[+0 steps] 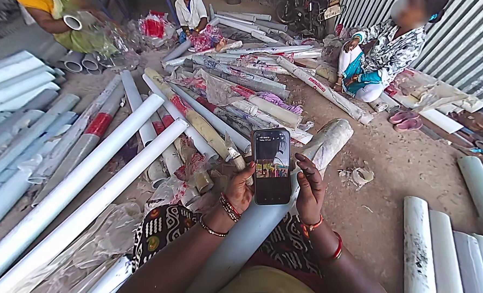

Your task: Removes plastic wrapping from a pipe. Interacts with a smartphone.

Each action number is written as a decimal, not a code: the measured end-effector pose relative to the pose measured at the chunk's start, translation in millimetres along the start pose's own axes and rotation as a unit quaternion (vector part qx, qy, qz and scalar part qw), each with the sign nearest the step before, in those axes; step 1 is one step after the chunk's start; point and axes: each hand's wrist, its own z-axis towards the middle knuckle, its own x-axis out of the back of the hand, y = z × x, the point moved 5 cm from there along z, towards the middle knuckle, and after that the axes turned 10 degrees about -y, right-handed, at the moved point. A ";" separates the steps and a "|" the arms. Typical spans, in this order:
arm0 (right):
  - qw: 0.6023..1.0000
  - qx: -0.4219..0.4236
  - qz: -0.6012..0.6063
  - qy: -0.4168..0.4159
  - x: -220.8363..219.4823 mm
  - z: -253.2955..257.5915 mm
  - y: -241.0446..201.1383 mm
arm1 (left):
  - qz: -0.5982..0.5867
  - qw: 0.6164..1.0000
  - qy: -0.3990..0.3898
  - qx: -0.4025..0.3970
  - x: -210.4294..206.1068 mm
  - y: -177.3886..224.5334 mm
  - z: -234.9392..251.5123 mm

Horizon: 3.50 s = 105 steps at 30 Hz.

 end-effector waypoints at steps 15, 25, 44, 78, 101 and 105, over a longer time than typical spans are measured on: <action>0.979 0.096 -0.176 -0.023 -9.1 -37.5 16.1 | -0.008 1.000 0.004 -0.005 -1.4 -0.9 -1.9; 0.973 0.109 -0.196 -0.045 -6.0 -40.2 21.1 | -0.006 1.000 -0.001 -0.003 -1.9 -1.7 -1.7; 0.949 0.100 -0.292 -0.063 -14.3 -22.8 -9.6 | -0.008 1.000 0.002 -0.002 1.5 -1.8 1.5; 0.895 -0.061 -0.392 -0.203 -9.0 11.4 -15.1 | -0.001 1.000 -0.005 -0.007 1.5 -2.1 1.0; 0.960 -0.072 -0.257 -0.083 7.8 15.8 -27.4 | -0.006 1.000 0.011 -0.005 -0.5 -1.0 0.2; 0.963 -0.061 -0.242 -0.104 9.3 12.9 -22.7 | -0.007 1.000 0.009 -0.003 0.6 -1.8 0.8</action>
